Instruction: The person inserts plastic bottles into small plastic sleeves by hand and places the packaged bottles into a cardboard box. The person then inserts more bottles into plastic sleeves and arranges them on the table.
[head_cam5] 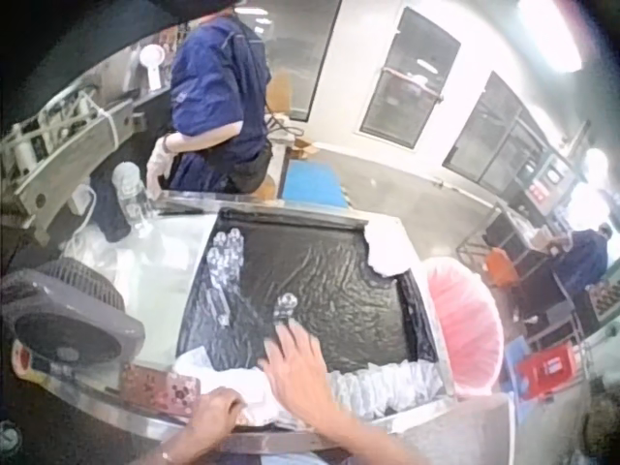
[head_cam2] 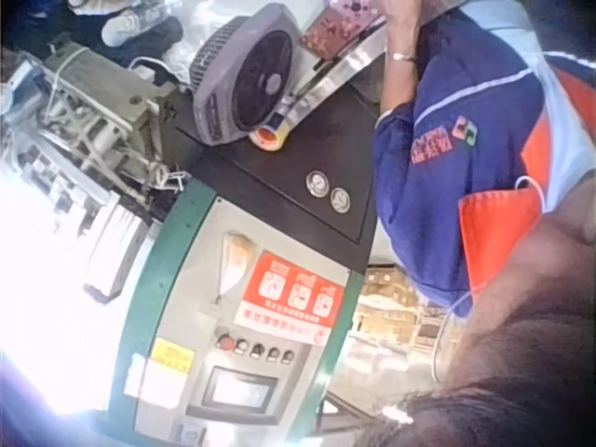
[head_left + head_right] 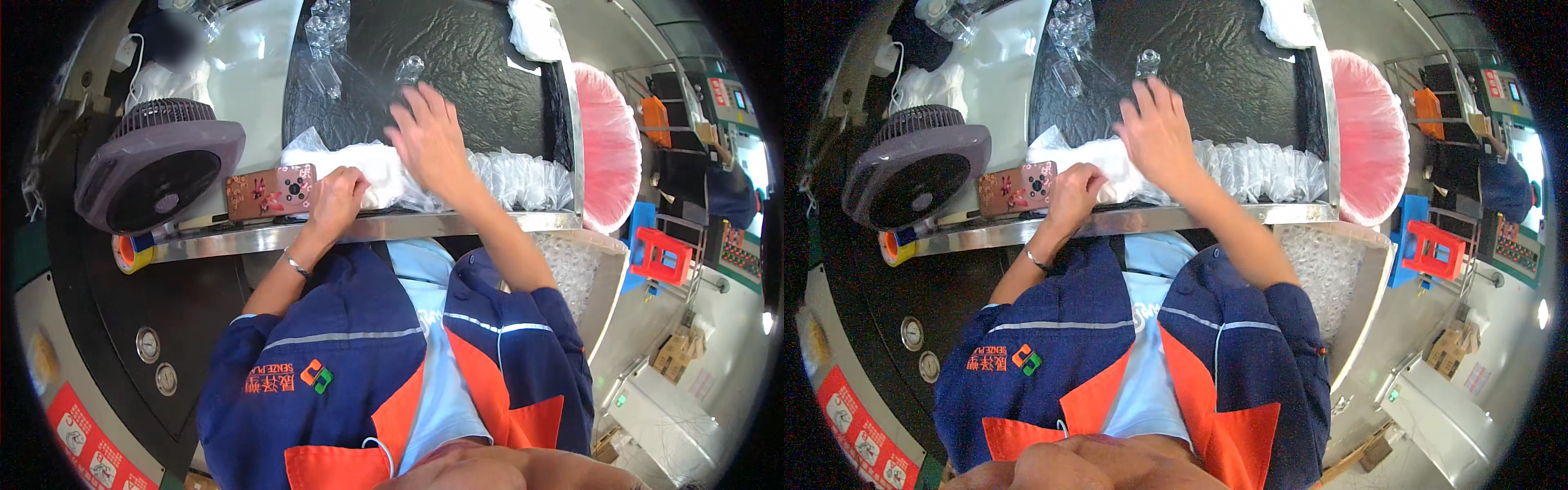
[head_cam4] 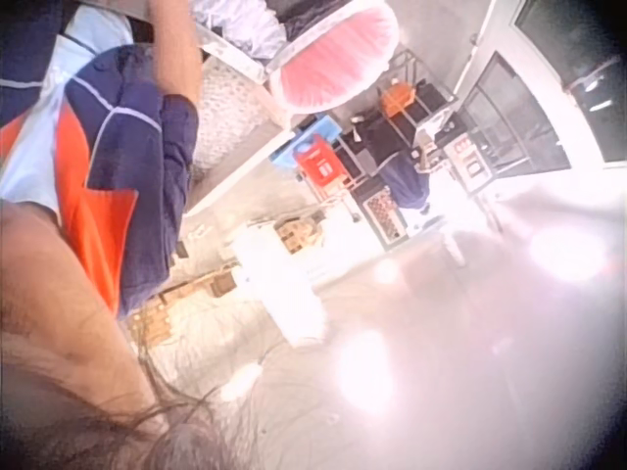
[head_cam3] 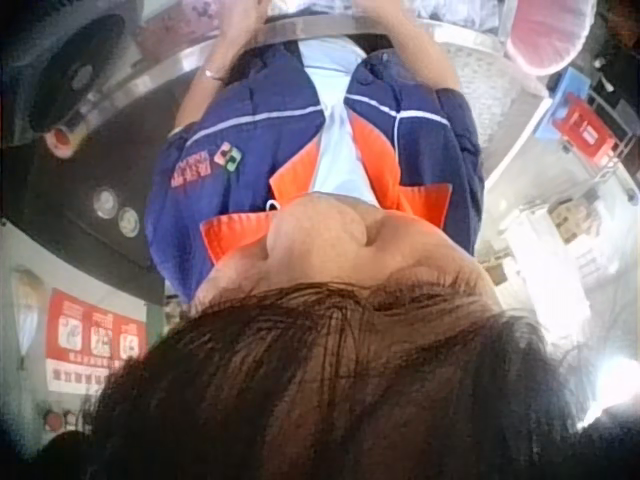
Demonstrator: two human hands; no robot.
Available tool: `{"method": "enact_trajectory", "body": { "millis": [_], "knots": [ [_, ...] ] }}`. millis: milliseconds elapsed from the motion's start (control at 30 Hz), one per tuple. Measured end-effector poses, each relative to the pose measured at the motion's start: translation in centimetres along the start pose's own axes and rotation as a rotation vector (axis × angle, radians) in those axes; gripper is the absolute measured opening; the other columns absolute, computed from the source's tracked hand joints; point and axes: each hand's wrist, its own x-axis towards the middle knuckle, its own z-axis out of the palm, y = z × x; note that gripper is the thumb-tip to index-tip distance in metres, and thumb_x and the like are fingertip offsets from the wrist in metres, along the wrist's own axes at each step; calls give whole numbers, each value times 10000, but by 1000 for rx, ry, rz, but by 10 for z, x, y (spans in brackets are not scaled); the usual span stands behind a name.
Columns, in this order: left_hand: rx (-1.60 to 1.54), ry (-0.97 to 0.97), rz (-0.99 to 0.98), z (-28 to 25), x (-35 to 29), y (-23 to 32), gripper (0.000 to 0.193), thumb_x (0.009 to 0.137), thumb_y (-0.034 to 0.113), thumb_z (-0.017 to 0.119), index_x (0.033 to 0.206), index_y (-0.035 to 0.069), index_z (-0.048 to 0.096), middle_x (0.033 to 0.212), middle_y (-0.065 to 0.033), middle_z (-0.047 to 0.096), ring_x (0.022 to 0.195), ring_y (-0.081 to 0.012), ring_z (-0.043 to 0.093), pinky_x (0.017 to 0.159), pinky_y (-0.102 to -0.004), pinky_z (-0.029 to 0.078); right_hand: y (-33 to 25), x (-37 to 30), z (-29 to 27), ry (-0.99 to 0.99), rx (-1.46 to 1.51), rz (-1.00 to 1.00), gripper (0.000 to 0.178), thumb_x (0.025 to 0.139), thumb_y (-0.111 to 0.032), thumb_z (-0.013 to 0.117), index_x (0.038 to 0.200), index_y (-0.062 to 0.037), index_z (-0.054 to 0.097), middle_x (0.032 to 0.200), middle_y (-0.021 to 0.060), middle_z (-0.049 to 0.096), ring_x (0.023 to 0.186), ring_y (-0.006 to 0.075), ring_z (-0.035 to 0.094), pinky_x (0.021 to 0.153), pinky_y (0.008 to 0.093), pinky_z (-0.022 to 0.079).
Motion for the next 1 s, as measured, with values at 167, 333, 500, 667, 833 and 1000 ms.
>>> {"method": "enact_trajectory", "body": {
  "millis": [167,333,500,667,833,1000],
  "knots": [
    [-66,99,46,-2,1,6,108,828,113,654,823,5,646,794,-192,655,727,-381,644,623,-440,503,51,55,46,62,-472,-176,220,770,-166,611,947,-36,630,1097,158,582,1132,327,485,937,417,369],
    [-240,83,-56,-9,1,9,84,803,74,690,820,0,655,743,-132,657,643,-245,648,587,-332,500,80,33,43,-113,-196,63,208,741,-131,674,938,-77,637,1013,90,618,1050,242,533,929,408,362],
    [-729,-16,-299,-13,-2,11,81,813,52,711,842,-11,668,733,-42,665,648,-88,627,596,-233,498,60,-27,11,116,850,478,304,744,-36,748,1023,-47,627,1022,62,647,1005,153,598,941,335,441],
    [-861,-37,-197,-4,3,25,66,862,40,663,892,-19,672,766,-34,670,667,-90,638,598,-216,504,37,-71,0,221,1251,511,347,784,41,708,1089,-7,548,1108,93,590,1029,153,574,936,302,452],
    [-915,-34,-186,5,2,25,69,856,35,665,906,-12,677,762,-34,659,670,-84,630,595,-217,499,22,-82,-8,283,1324,422,371,809,22,697,1132,-17,520,1096,93,582,1016,155,565,951,308,437],
    [-767,27,-100,2,1,33,62,845,16,655,894,-21,664,809,-58,653,664,-83,609,575,-222,482,-14,-84,-37,-36,1588,693,447,880,-72,639,1283,-5,457,980,86,597,841,148,596,730,286,518]
  ]
}}
